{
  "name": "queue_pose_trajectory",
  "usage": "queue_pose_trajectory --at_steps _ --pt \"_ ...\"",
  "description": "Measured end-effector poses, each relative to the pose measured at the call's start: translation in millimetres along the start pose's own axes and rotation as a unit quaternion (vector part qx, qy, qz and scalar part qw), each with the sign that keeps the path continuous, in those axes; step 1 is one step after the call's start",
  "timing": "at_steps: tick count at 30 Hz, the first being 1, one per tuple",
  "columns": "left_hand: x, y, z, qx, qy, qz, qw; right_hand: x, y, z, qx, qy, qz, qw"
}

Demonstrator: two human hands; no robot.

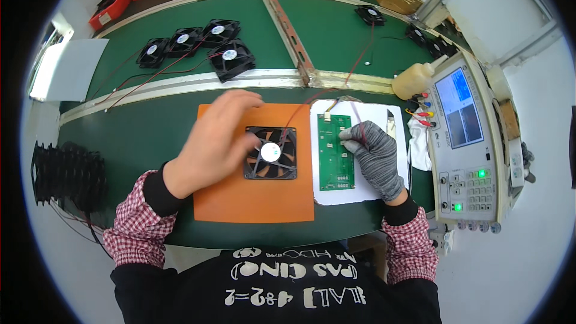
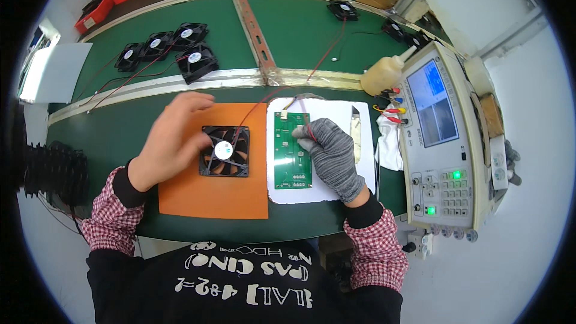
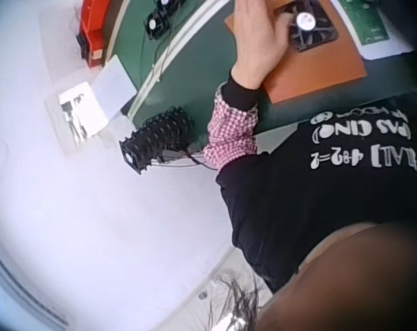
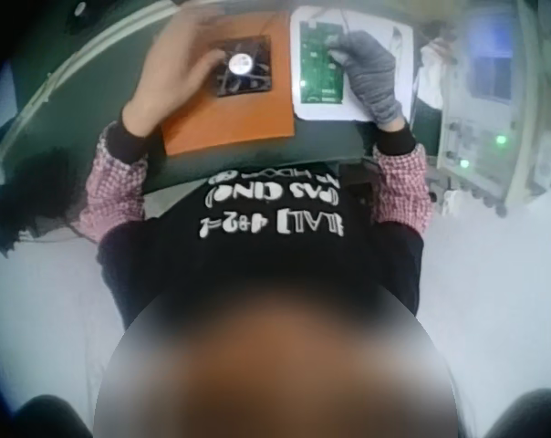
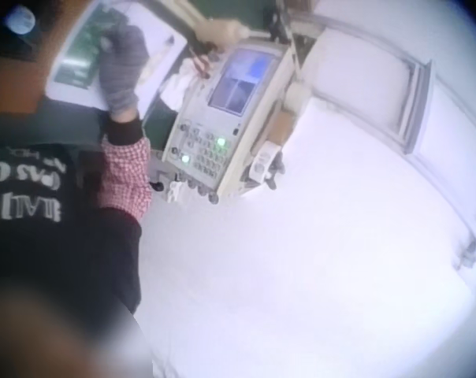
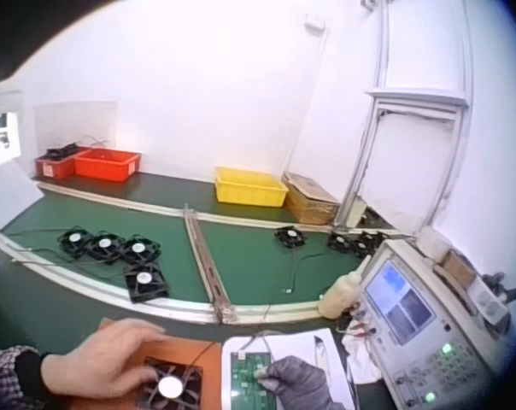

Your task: The person repeatedly picks up small black cooling fans from a green workbench and connects them to a green circuit board using red and black wires. After each connection, the fan spins briefly, and the person places it back on the table. This process is repeated for multiple fans throughout the clip.

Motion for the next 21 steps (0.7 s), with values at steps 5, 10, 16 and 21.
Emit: queue_pose_trajectory --at_steps 5,10,16,21 --pt "30.2 -10.7 12.4 0.025 0.019 -0.028 0.999 6.6 3.0 -24.8 -0.164 -0.172 -0.032 0.971" --pt "1.3 -13.1 67.5 0.171 0.170 0.086 0.967 5.9 2.5 -13.3 -0.142 -0.165 -0.021 0.976" --pt "-46.2 -74.9 126.9 0.350 0.016 0.315 0.882 -1.7 3.6 -8.4 -0.099 -0.121 0.007 0.988" --pt "3.1 -49.2 92.6 -0.229 -0.718 -0.294 0.588 3.8 4.4 -7.0 -0.107 -0.092 -0.010 0.990"
Point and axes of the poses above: each hand's wrist, its own y-axis towards the middle knuckle, its own x-axis out of the palm, z = x × y, the point moved 8 cm from there along y, towards the middle knuckle, and after that the axes turned 5 degrees about -y, right-handed, at the moved point
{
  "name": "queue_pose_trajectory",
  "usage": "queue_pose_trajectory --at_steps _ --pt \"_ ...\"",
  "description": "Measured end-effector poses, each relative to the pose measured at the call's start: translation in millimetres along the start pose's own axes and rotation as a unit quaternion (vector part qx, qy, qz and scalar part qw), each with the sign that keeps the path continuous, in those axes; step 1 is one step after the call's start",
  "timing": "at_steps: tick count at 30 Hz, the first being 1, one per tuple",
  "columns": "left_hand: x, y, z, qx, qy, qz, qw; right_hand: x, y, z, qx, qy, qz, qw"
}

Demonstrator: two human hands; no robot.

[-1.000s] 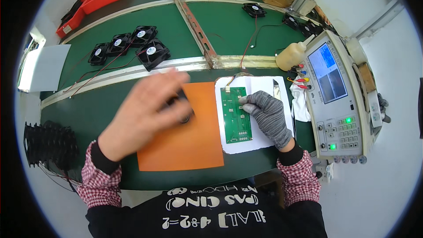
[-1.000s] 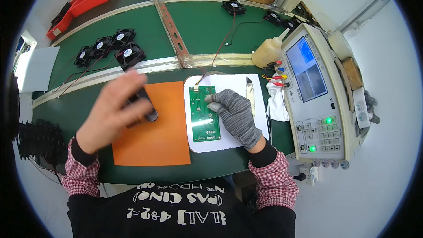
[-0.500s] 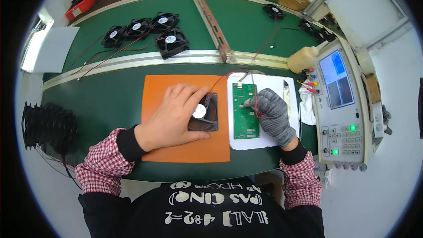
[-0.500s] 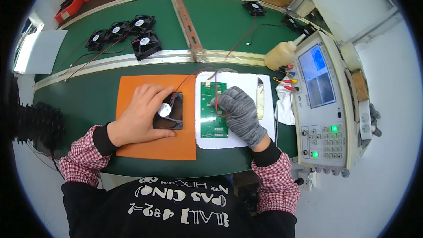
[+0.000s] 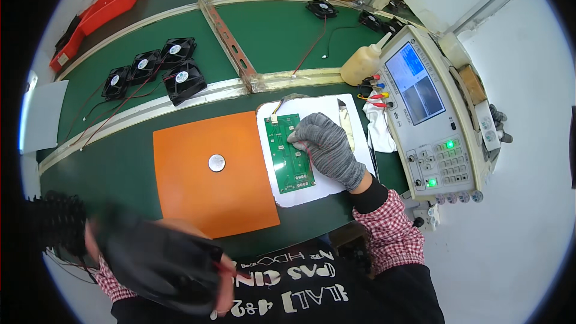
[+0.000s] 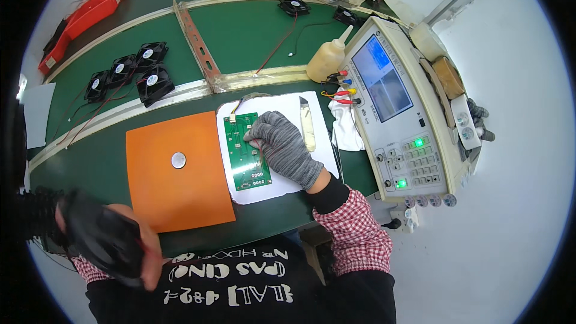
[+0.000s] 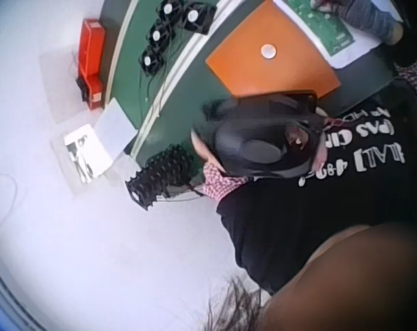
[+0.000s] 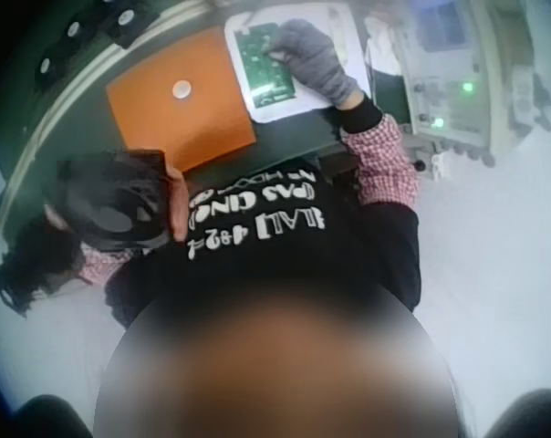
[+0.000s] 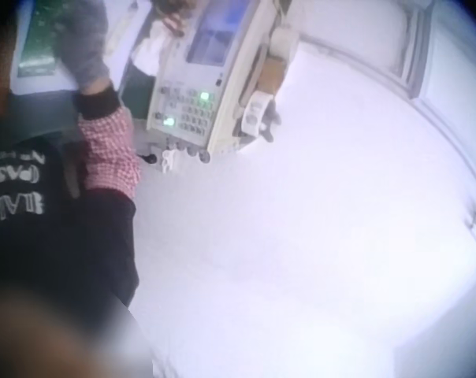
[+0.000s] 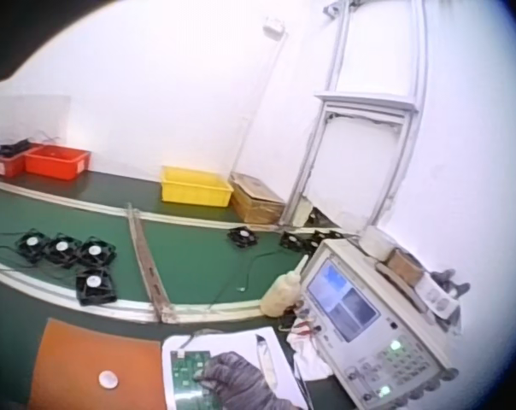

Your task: The person repeatedly picks up small black cooling fans from a green workbench and connects them to a green circuit board using red and black wires. After each connection, the fan spins briefly, and the person places it back on the table. This process is repeated for multiple fans throughout the clip.

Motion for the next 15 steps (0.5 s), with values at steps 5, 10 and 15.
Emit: queue_pose_trajectory --at_steps 5,10,15 --pt "-9.0 -0.2 -30.4 -0.158 -0.082 -0.281 0.943 -5.5 -4.5 4.4 0.006 -0.017 0.006 1.000" --pt "-14.3 -12.0 49.1 0.297 0.412 0.081 0.857 -9.5 -7.1 6.8 -0.006 -0.034 0.015 0.999" --pt "44.0 -10.2 42.3 0.497 0.806 0.170 0.274 -0.5 -1.6 -1.0 -0.007 -0.032 0.007 0.999"
Point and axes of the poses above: each hand's wrist, its own y-axis towards the middle knuckle, its own x-axis out of the palm, z = x × y, the point moved 8 cm from there along y, towards the middle knuckle, and after that the axes turned 5 degrees about -y, right-handed, at the moved point
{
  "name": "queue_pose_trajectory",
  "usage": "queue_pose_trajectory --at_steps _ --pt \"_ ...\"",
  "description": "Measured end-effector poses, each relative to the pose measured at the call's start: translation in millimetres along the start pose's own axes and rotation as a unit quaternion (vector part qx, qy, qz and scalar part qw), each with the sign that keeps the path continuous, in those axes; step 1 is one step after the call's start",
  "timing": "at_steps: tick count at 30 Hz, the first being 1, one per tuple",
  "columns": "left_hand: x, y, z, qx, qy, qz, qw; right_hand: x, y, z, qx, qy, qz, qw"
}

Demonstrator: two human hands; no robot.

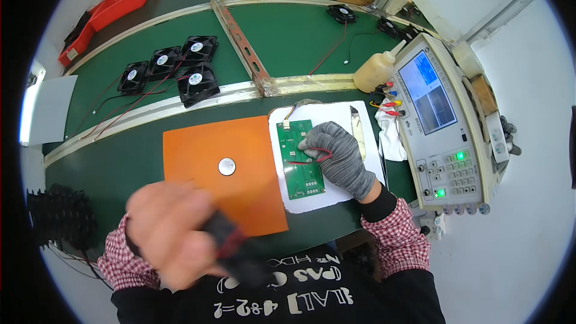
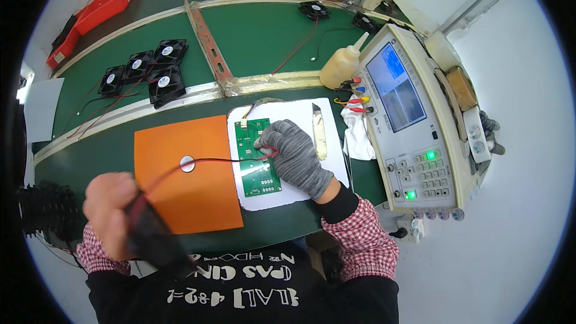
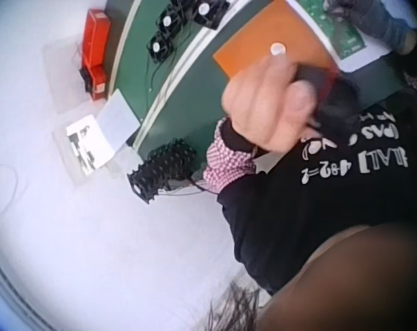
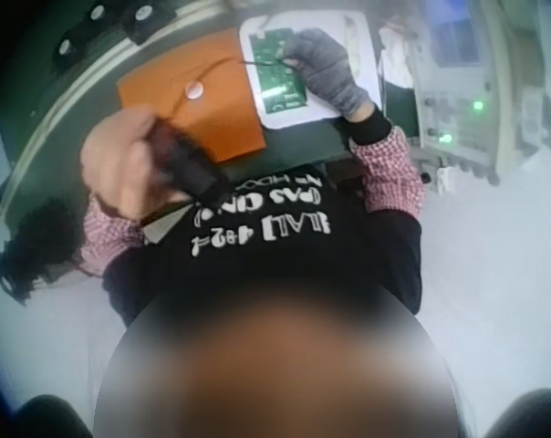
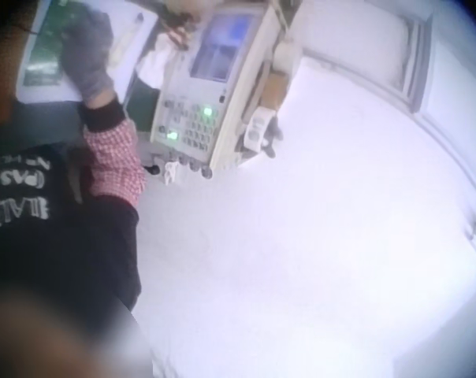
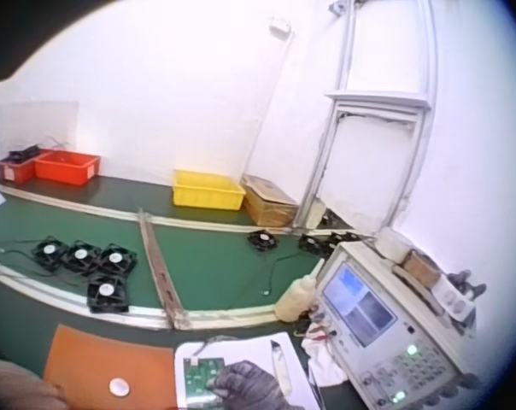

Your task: The person repeatedly picks up small black cooling fans from a green workbench and connects them to a green circuit board using red and black wires. After each connection, the fan spins briefly, and the person places it back on the table. This process is repeated for multiple fans throughout the clip.

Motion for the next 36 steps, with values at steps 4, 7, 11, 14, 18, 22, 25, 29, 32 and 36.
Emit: queue_pose_trajectory --at_steps 4,7,11,14,18,22,25,29,32,36 --pt "53.5 21.6 -47.4 -0.020 0.050 -0.019 0.998 -2.2 -9.0 0.6 -0.027 -0.155 0.034 0.987" --pt "93.3 -2.4 -135.8 -0.213 0.110 -0.034 0.970 -9.2 -8.1 9.7 0.081 0.129 0.045 0.987" --pt "107.0 -89.1 -215.1 -0.437 0.159 -0.249 0.849 -20.5 -4.5 3.3 0.126 0.158 0.076 0.976" --pt "101.4 -94.4 -210.4 -0.392 0.089 -0.223 0.888 -26.3 -2.9 -10.7 0.033 0.135 0.120 0.983" --pt "104.1 -3.9 -96.5 -0.157 -0.196 -0.202 0.947 -40.8 -3.7 -28.9 -0.002 0.052 0.174 0.983" --pt "85.4 2.6 34.6 0.099 -0.365 -0.237 0.895 -8.6 -1.1 -65.7 -0.184 0.032 0.015 0.982" --pt "85.3 -24.3 37.1 0.080 -0.421 -0.417 0.802 -2.3 -9.5 -67.1 -0.242 -0.047 0.009 0.969" --pt "58.7 -37.1 -83.1 -0.177 -0.069 -0.373 0.908 -23.2 5.2 -42.1 -0.136 -0.180 0.019 0.974" --pt "25.4 -53.1 -119.1 -0.183 0.237 -0.279 0.912 -24.1 9.7 -21.9 -0.026 -0.203 0.019 0.979" --pt "27.7 -47.4 -88.4 -0.178 0.055 -0.178 0.966 -10.2 -2.4 6.1 0.120 0.101 -0.021 0.987"
Point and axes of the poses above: each hand's wrist, its own y-axis towards the middle knuckle, its own x-axis out of the palm, z = x × y, the point moved 8 cm from there along y, towards the middle knuckle, and after that the axes turned 5 degrees about -y, right-handed, at the moved point
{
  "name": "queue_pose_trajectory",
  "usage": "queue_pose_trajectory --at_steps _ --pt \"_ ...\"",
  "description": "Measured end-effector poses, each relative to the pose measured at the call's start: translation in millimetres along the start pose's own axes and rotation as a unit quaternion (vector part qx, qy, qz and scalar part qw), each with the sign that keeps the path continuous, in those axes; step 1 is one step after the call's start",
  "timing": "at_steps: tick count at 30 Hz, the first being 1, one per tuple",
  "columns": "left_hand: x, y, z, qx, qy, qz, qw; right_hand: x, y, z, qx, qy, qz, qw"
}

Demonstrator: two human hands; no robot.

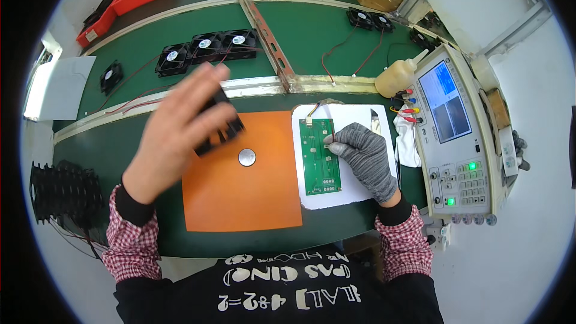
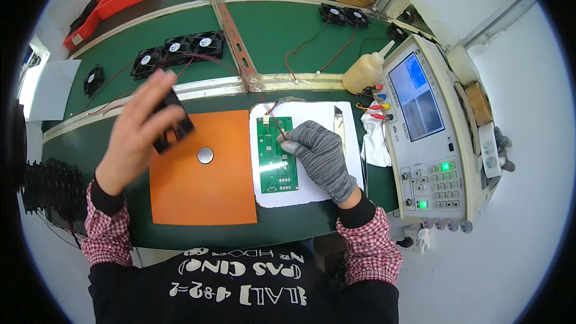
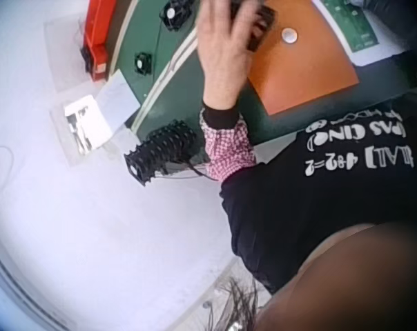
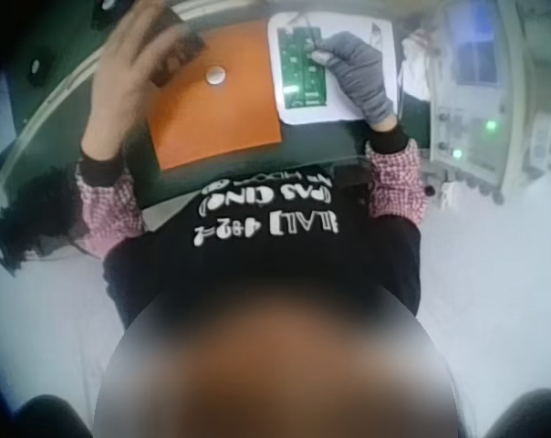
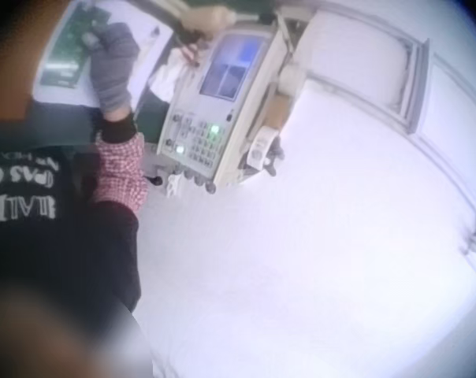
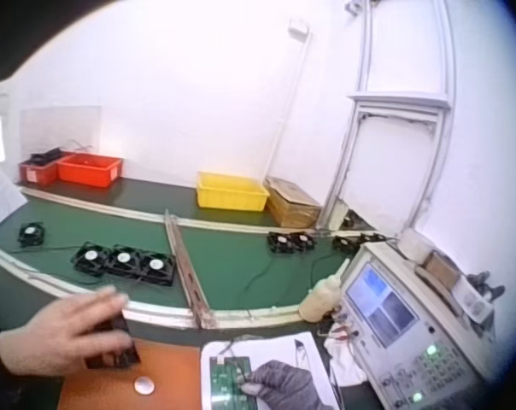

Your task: The person repeatedly picks up small black cooling fans from a green workbench and connects them to a green circuit board using red and black wires. After each connection, the fan spins briefly, and the person places it back on the table. This process is repeated for multiple fans throughout the clip.

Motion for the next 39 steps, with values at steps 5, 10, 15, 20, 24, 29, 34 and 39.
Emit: queue_pose_trajectory --at_steps 5,10,15,20,24,29,34,39 --pt "37.5 -3.7 33.0 0.069 -0.063 -0.129 0.987 9.6 2.2 0.3 -0.032 -0.007 0.016 0.999" --pt "47.9 -18.2 -7.2 -0.149 -0.230 -0.037 0.961 8.6 2.6 -3.9 -0.045 -0.096 0.006 0.994" --pt "79.0 -21.9 24.8 -0.112 -0.176 -0.103 0.973 9.0 2.4 -1.3 -0.050 -0.121 0.023 0.991" --pt "82.3 -21.5 23.9 -0.100 -0.185 -0.095 0.973 10.7 -0.7 -7.2 -0.079 -0.091 0.034 0.992" --pt "81.3 -21.9 23.9 -0.100 -0.191 -0.091 0.972 10.0 -0.7 -12.3 -0.140 -0.096 0.017 0.985" --pt "81.6 -21.7 23.3 -0.099 -0.190 -0.090 0.973 9.3 -1.6 -30.0 -0.198 -0.167 0.020 0.966" --pt "65.6 -19.3 28.5 -0.066 -0.160 -0.047 0.984 12.7 2.5 -18.0 -0.178 -0.119 -0.022 0.977" --pt "-30.2 -27.7 97.6 0.188 0.098 0.158 0.964 8.8 0.9 -8.4 -0.146 -0.076 -0.007 0.986"
Point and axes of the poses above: each hand's wrist, its own y-axis towards the middle knuckle, its own x-axis out of the palm, z = x × y, the point moved 8 cm from there along y, towards the middle knuckle, and after that the axes turned 5 degrees about -y, right-handed, at the moved point
